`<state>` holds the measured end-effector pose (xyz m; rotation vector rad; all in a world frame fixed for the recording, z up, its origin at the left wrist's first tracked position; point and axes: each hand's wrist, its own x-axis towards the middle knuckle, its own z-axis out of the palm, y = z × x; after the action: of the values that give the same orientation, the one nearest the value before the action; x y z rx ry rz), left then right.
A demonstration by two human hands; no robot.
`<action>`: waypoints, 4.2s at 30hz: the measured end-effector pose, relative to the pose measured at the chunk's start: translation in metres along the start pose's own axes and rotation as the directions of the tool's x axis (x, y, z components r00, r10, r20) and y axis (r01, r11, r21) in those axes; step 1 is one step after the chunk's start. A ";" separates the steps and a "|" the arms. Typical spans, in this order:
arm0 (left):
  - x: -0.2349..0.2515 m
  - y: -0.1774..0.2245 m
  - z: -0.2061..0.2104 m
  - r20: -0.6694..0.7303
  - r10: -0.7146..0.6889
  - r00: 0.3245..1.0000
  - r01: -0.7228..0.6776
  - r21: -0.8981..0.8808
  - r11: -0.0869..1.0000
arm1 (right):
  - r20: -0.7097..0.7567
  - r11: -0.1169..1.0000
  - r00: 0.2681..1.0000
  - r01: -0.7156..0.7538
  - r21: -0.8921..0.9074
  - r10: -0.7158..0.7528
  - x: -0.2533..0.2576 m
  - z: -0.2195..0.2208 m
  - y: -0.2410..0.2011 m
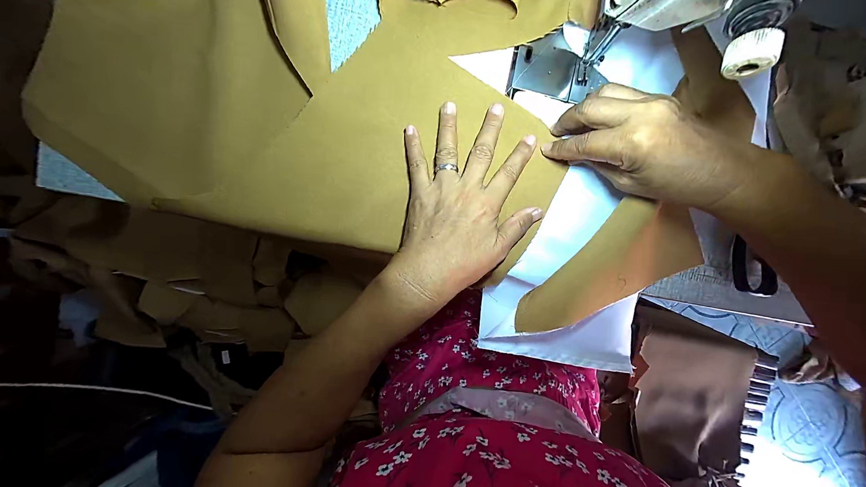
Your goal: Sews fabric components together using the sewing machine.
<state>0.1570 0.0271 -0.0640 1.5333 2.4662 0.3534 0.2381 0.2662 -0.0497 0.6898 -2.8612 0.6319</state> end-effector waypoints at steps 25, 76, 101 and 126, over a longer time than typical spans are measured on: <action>-0.003 0.041 0.008 -0.364 -0.076 0.928 0.020 -0.156 0.988 | -0.145 0.980 0.979 0.122 -0.160 -0.146 0.005 0.010 0.006; 0.097 -0.021 -0.002 -0.005 0.310 0.951 -0.309 -0.089 0.947 | -0.362 0.940 0.900 -0.311 -0.140 0.243 -0.029 0.024 -0.033; 0.020 0.008 0.012 -0.220 0.042 0.975 -0.084 -0.183 0.980 | -0.454 0.438 0.246 -0.811 0.387 0.857 0.035 0.061 -0.114; 0.021 -0.005 0.006 -0.235 0.200 0.951 -0.265 -0.292 0.919 | -0.354 0.415 0.268 -0.789 0.453 0.896 0.027 0.056 -0.131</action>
<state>0.1449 0.0445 -0.0722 1.7182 2.2166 0.9452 0.2730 0.1251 -0.0464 -1.0629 -2.3415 0.9955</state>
